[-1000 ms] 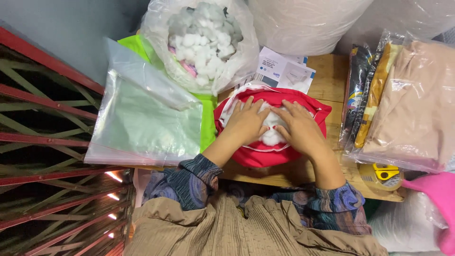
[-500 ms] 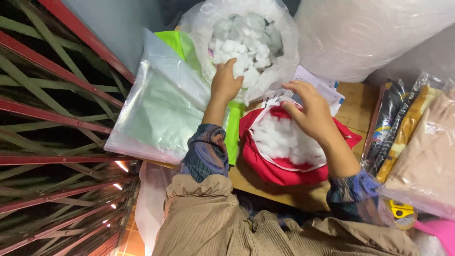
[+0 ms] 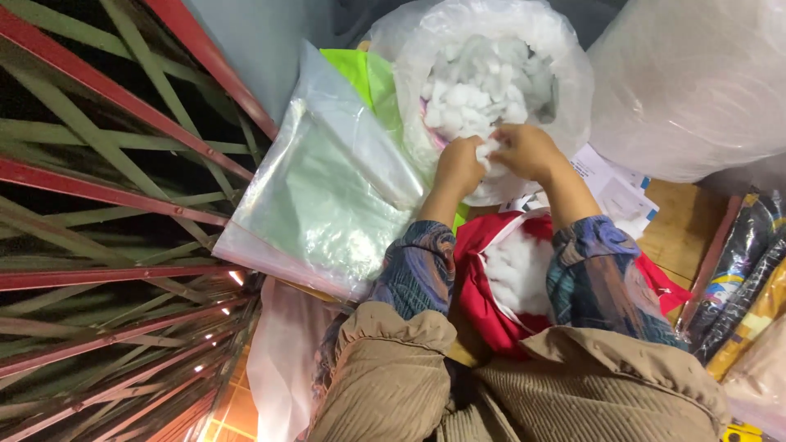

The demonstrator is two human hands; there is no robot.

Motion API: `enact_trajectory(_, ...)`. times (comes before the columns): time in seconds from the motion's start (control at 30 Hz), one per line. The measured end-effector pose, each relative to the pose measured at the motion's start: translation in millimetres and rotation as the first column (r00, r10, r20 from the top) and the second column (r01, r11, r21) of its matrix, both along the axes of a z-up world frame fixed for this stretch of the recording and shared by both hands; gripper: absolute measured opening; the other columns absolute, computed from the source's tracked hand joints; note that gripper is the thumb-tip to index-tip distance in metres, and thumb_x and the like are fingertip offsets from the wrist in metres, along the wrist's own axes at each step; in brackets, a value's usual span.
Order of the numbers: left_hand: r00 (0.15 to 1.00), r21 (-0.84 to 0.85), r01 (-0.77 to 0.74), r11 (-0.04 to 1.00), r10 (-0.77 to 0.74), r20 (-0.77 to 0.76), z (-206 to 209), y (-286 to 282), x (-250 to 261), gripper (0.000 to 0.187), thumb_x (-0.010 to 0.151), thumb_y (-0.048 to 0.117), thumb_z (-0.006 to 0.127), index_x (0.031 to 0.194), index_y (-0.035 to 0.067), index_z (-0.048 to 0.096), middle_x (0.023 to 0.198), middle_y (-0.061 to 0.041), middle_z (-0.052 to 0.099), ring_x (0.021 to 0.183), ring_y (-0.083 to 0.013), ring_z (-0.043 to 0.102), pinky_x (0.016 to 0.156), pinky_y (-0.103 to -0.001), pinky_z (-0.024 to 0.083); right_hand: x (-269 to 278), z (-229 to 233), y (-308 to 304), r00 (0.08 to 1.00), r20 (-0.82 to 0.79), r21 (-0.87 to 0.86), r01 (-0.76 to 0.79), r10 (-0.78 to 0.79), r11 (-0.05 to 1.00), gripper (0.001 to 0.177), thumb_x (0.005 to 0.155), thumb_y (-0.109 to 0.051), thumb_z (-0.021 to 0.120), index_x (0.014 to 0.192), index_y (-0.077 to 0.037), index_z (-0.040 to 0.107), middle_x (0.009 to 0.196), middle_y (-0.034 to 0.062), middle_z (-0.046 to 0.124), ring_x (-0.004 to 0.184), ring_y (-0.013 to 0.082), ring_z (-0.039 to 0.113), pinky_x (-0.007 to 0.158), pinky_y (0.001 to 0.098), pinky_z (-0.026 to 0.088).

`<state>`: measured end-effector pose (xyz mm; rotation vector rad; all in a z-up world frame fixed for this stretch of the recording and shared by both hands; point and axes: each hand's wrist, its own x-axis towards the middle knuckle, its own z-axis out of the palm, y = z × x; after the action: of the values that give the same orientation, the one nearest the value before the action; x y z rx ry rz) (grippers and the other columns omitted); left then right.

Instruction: A person is stuffing a red pillowcase with white polyester fiberfill stuffing at a workshop table.

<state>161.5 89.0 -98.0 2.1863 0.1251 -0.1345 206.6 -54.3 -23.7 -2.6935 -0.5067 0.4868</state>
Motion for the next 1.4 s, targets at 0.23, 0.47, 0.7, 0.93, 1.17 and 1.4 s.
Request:
enact_trajectory(0.23,0.996,-0.269,0.05,0.962,-0.028,0.085,121.2,-12.1,-45.1,0.041,0.079,0.006,0.068,0.117,0.02,0.073,0.106,-0.014,0.076,0.108,-0.0333,0.073,0.096,-0.047,0.058,-62.1,105.7,-44.8,0.97,-0.123,0.449,0.241,-0.208,0.86,0.026,0.093,-0.01,0.073,0.118,-0.004,0.068,0.103,0.0178,0.07,0.087,0.0215,0.064,0.075,0.0333,0.059)
enact_trajectory(0.47,0.939,-0.433,0.345,0.833,-0.303,0.164,168.1,-58.2,-127.7,0.049,0.078,0.004,0.064,0.127,0.011,0.068,0.119,-0.025,0.072,0.119,-0.039,0.066,0.104,-0.05,0.052,-182.5,160.4,-115.3,0.94,-0.139,0.541,0.337,-0.313,0.77,0.029,0.092,-0.005,0.072,0.12,-0.003,0.069,0.101,0.0173,0.07,0.084,0.0182,0.063,0.067,0.0341,0.058)
enact_trajectory(0.7,0.887,-0.307,0.461,0.833,-0.426,0.177,122.7,-92.8,-189.1,0.066,0.083,0.009,0.066,0.148,0.01,0.052,0.137,-0.025,0.055,0.136,-0.0414,0.051,0.114,-0.051,0.043,-248.4,98.8,-150.1,0.869,-0.274,0.625,0.486,-0.411,0.611,0.034,0.098,-0.009,0.06,0.131,-0.01,0.066,0.116,0.0091,0.069,0.093,0.0162,0.064,0.071,0.0294,0.056)
enact_trajectory(0.93,0.934,-0.655,0.32,0.685,-0.342,0.1,97.3,-130.2,-179.8,0.073,0.077,0.003,0.057,0.149,-0.001,0.049,0.153,-0.025,0.045,0.151,-0.035,0.035,0.126,-0.047,0.024,-254.3,123.6,-117.4,0.855,-0.149,0.626,0.471,-0.497,0.622,0.07,0.088,-0.032,0.076,0.152,-0.024,0.05,0.138,0.0222,0.056,0.127,0.0333,0.054,0.103,0.05,0.047)
enact_trajectory(1.17,0.967,-0.886,0.248,0.392,-0.15,0.204,109.2,-107.1,-129.1,0.045,0.084,0.011,0.05,0.126,0.006,0.065,0.112,-0.005,0.057,0.106,-0.0157,0.052,0.097,-0.03,0.043,-183.9,125.8,-99.3,0.888,0.187,0.675,0.195,-0.42,0.712,0.032,0.088,-0.017,0.084,0.117,-0.013,0.071,0.117,0.0113,0.072,0.11,0.0261,0.066,0.094,0.0411,0.05)
enact_trajectory(1.4,0.979,-0.996,-0.024,0.083,0.205,-0.006,133.9,-27.2,-77.6,0.029,0.07,0.01,0.051,0.096,0.023,0.057,0.152,-0.006,0.045,0.131,-0.0163,0.043,0.099,-0.037,0.03,-103.3,178.0,-24.8,0.938,0.19,0.671,0.093,-0.291,0.736,0.003,0.094,-0.018,0.071,0.092,-0.018,0.07,0.104,-0.0045,0.077,0.096,0.0064,0.067,0.085,0.0251,0.049)
